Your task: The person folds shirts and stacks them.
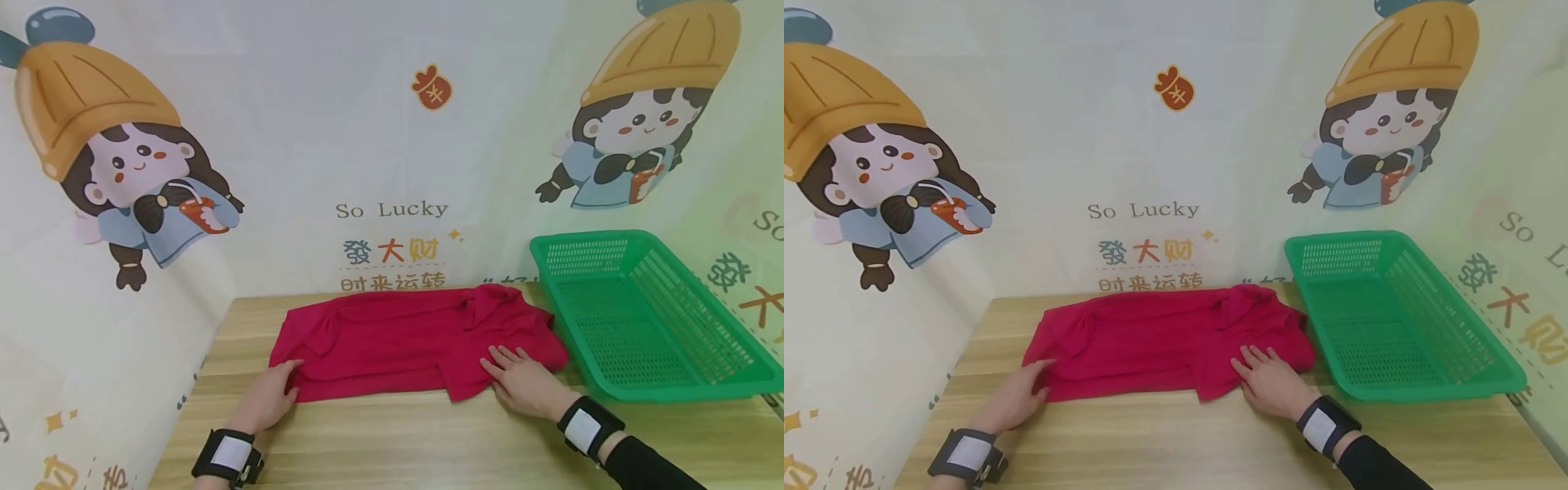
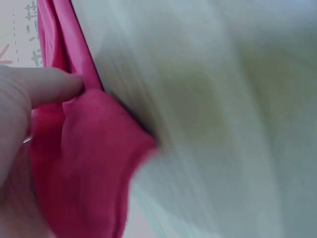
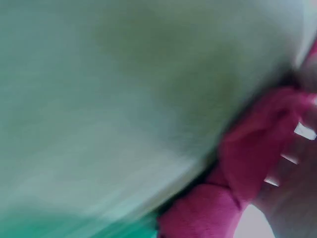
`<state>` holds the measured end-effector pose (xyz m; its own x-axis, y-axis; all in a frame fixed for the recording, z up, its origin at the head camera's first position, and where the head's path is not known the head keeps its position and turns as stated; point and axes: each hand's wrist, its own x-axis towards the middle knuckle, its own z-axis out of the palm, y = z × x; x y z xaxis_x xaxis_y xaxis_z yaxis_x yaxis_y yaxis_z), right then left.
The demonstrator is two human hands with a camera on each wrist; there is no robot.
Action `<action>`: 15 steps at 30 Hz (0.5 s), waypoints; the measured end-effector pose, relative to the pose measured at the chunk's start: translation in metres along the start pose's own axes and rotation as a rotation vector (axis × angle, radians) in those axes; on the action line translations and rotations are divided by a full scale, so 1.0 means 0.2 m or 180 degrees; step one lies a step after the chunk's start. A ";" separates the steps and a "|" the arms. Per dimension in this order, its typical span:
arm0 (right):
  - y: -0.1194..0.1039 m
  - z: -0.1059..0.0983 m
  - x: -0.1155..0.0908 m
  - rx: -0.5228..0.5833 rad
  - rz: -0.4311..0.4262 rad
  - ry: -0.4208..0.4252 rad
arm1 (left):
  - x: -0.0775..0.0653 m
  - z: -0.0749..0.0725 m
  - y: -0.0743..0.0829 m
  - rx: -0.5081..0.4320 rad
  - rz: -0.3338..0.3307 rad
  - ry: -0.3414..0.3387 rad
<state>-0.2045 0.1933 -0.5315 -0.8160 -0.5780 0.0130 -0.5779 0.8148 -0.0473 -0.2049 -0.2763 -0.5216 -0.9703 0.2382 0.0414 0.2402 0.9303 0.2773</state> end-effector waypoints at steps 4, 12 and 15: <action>0.01 0.02 -0.03 -0.0271 -0.0179 0.0417 | -0.04 -0.01 -0.01 0.0079 -0.0025 0.0086; 0.02 0.00 -0.06 0.0198 -0.0066 0.0719 | -0.05 -0.03 -0.01 -0.0008 -0.0130 0.0095; 0.01 -0.03 -0.08 0.0635 0.0115 0.0843 | -0.06 -0.05 0.00 -0.0120 -0.0177 0.0076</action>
<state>-0.1929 0.2047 -0.5252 -0.8271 -0.4953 0.2657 -0.5550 0.7944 -0.2468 -0.1934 -0.2817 -0.5127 -0.9827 0.1792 0.0477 0.1850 0.9306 0.3158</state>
